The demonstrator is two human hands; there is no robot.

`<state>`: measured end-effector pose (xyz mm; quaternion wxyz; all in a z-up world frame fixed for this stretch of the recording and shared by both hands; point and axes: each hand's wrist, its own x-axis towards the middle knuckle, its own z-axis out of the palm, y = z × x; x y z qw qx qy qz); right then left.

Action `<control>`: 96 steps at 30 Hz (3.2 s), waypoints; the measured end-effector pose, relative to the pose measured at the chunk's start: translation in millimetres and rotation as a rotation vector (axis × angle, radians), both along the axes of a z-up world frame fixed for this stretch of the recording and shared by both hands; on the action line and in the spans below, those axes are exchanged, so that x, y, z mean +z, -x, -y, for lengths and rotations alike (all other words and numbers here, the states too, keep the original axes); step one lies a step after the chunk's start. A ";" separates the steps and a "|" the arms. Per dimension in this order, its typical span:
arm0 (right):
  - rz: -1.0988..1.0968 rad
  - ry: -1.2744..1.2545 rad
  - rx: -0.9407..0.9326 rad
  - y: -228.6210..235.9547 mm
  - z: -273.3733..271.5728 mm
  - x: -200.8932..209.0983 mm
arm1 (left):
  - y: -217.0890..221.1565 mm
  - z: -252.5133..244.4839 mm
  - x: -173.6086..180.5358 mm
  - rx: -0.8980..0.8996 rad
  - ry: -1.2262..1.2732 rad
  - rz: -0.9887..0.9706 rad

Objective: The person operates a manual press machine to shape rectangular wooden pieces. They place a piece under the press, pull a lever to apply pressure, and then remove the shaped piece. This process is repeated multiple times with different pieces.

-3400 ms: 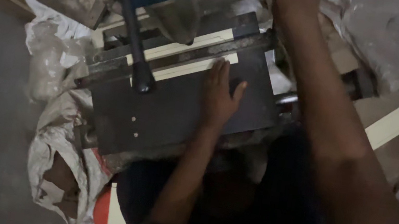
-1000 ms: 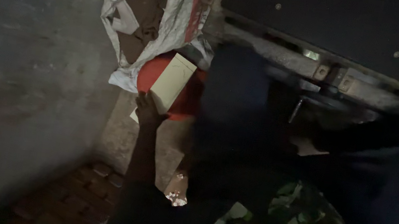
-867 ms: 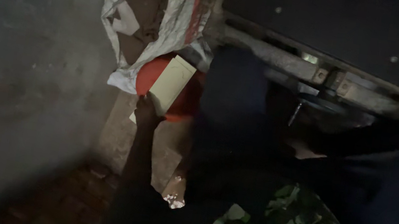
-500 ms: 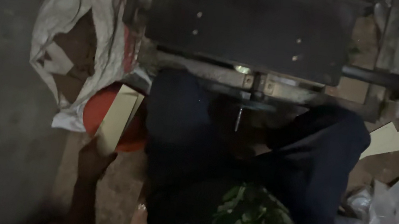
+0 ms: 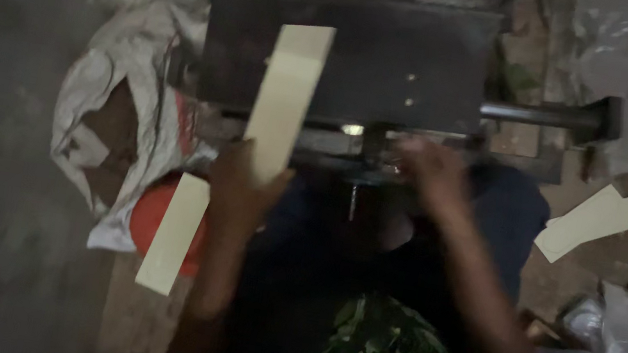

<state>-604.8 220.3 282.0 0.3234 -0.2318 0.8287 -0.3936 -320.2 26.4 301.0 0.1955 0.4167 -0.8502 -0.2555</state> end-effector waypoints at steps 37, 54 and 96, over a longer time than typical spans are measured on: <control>-0.635 0.205 -0.203 270.0 141.9 -44.0 | 128.7 -2.4 -40.0 -0.498 0.146 0.268; 0.236 0.854 -0.338 281.6 115.5 -71.7 | 168.1 54.4 -14.8 -0.548 0.068 0.363; 0.611 0.161 0.110 -79.7 -13.3 -239.7 | 276.9 50.8 110.6 -0.513 0.381 -0.857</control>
